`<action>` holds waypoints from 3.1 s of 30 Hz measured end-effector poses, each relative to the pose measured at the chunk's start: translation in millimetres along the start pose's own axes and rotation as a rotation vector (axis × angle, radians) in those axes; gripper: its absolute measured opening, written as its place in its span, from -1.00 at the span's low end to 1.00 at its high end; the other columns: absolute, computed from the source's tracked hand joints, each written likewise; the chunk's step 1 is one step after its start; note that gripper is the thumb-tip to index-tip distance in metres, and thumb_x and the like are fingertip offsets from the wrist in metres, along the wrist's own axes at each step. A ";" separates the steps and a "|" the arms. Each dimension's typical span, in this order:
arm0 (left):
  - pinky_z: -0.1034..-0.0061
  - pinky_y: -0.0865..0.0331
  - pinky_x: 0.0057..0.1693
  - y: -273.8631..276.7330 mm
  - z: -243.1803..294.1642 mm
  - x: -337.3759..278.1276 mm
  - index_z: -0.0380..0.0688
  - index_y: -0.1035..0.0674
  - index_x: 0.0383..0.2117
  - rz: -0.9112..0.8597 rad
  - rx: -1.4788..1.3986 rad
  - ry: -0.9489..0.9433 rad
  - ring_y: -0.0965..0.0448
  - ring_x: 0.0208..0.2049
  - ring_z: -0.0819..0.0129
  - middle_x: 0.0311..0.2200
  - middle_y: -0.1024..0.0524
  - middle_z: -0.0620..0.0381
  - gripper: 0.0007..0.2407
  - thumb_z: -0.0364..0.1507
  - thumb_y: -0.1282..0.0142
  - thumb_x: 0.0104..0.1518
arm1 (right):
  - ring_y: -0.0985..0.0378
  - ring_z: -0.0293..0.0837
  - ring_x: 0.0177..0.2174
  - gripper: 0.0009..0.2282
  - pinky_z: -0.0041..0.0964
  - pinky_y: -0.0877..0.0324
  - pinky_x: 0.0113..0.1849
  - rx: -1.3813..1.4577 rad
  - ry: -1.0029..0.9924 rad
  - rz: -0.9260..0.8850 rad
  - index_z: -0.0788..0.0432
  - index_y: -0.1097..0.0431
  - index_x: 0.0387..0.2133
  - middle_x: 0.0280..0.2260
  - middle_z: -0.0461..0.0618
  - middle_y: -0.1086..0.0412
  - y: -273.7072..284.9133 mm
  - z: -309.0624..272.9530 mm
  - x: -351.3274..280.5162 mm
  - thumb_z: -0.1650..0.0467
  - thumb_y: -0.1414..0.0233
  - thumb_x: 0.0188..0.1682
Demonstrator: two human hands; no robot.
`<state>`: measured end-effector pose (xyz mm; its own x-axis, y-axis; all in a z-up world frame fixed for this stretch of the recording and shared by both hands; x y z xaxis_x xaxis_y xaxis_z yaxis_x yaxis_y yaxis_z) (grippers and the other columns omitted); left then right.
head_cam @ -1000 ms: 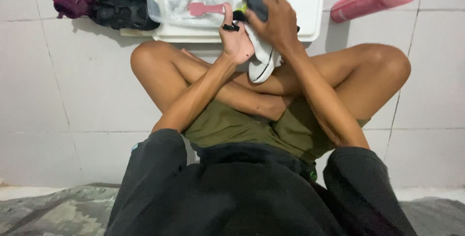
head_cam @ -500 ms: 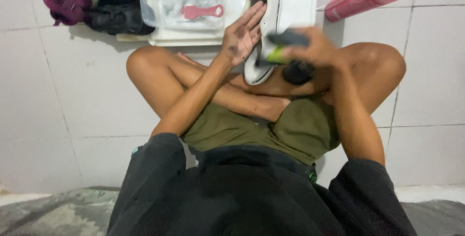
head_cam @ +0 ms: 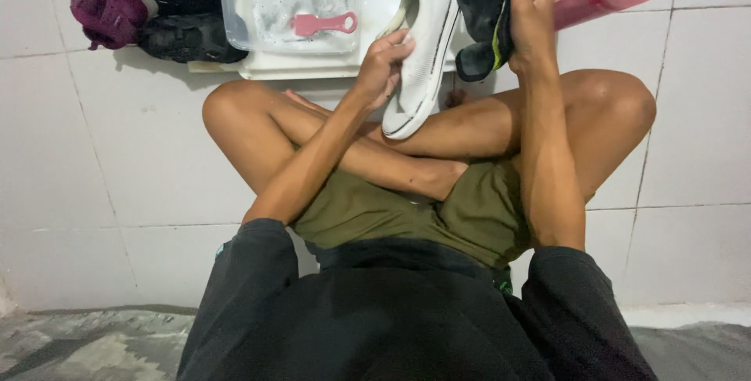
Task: The person scrubs a white sneaker with a pink brush, focusing on the upper and sides. They then wipe the shoe with a dark cloth and continue scrubbing the sole and sides.
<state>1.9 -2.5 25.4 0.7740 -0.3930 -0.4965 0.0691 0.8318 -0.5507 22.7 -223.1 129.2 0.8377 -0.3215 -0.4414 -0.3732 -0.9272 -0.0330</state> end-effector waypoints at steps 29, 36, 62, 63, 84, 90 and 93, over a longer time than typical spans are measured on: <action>0.30 -0.15 -0.32 -96.2 101.9 -19.2 -0.05 -0.37 -0.33 -0.489 1.541 -0.691 -0.42 -0.25 0.11 -0.31 -0.44 0.10 -0.83 -0.61 -0.01 0.00 | -0.17 -0.22 -0.39 -0.83 -0.30 -0.21 -0.31 -0.156 0.740 -0.001 0.17 -0.24 -0.26 -0.39 -0.13 -0.14 76.2 -48.7 -45.3 0.47 -0.10 -0.04; 0.18 -0.21 -0.58 -104.4 110.2 -17.5 -0.04 -0.57 -0.18 -0.414 1.979 -0.837 -0.48 -0.45 0.00 -0.29 -0.39 0.08 -0.67 -0.65 -0.20 -0.12 | -0.19 -0.22 -0.36 -0.77 -0.35 -0.21 -0.28 0.052 0.693 -0.044 0.21 -0.30 -0.16 -0.37 -0.13 -0.16 69.2 -61.1 -68.1 0.47 -0.05 -0.10; 0.41 -0.32 0.23 -29.2 -31.1 -40.4 -0.23 -0.51 0.12 0.295 0.313 -0.201 -0.41 0.21 0.17 0.15 -0.47 0.04 -0.47 -0.54 -0.12 -0.14 | -0.09 0.01 0.29 -0.22 -0.06 -0.07 0.18 -0.779 0.169 -0.875 0.06 0.09 0.38 0.36 0.05 -0.04 -70.4 17.9 -9.5 -0.10 0.18 -0.02; 0.41 -0.32 0.23 -29.1 -29.8 -41.2 -0.23 -0.51 0.12 0.295 0.313 -0.198 -0.41 0.21 0.17 0.15 -0.47 0.04 -0.47 -0.54 -0.12 -0.14 | -0.09 0.01 0.29 -0.22 -0.06 -0.07 0.18 -0.778 0.166 -0.875 0.06 0.09 0.38 0.36 0.05 -0.04 -71.8 13.1 -15.3 -0.10 0.18 -0.02; -0.08 -0.10 0.47 -25.7 -23.6 -23.0 0.17 0.21 0.39 0.008 0.062 -0.489 0.06 0.46 -0.08 0.46 0.22 -0.12 -0.14 -0.04 -0.24 0.14 | -0.60 -0.18 -0.17 -0.62 -0.37 -0.53 -0.14 -0.094 0.074 -0.465 0.15 -0.40 -0.11 -0.20 -0.11 -0.49 -39.5 -7.2 -34.3 0.18 -0.18 -0.08; 0.11 0.01 0.47 -27.0 13.6 -42.0 -0.23 -0.08 0.39 0.178 0.291 -0.241 -0.12 0.42 -0.06 0.40 -0.10 -0.29 -0.13 0.08 -0.10 0.02 | -0.40 0.05 0.14 -0.36 -0.08 -0.39 0.15 0.058 0.280 -0.697 0.25 -0.10 0.23 0.15 0.13 -0.30 -32.6 13.2 -56.0 0.16 -0.18 -0.01; 0.20 0.31 0.67 -33.3 22.1 -52.0 0.19 0.12 0.51 0.076 0.520 -0.717 0.30 0.62 0.29 0.56 0.23 0.24 -0.40 -0.10 0.08 0.47 | -0.33 0.06 0.21 -0.23 -0.03 -0.31 0.24 -0.141 0.391 -0.662 0.27 -0.03 0.25 0.20 0.19 -0.24 -40.8 3.4 -74.6 0.19 -0.30 -0.13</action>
<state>-26.7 -1.1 84.4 0.9841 -0.1346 0.1160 0.1435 0.9870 -0.0726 -25.9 -160.6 160.4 0.9576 0.2874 -0.0205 0.2859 -0.9567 -0.0537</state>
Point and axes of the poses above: each hand's wrist, its own x-axis towards the middle knuckle, its own y-axis out of the back of the hand, z = x × y, the point moved 1 cm from there along x, towards the middle knuckle
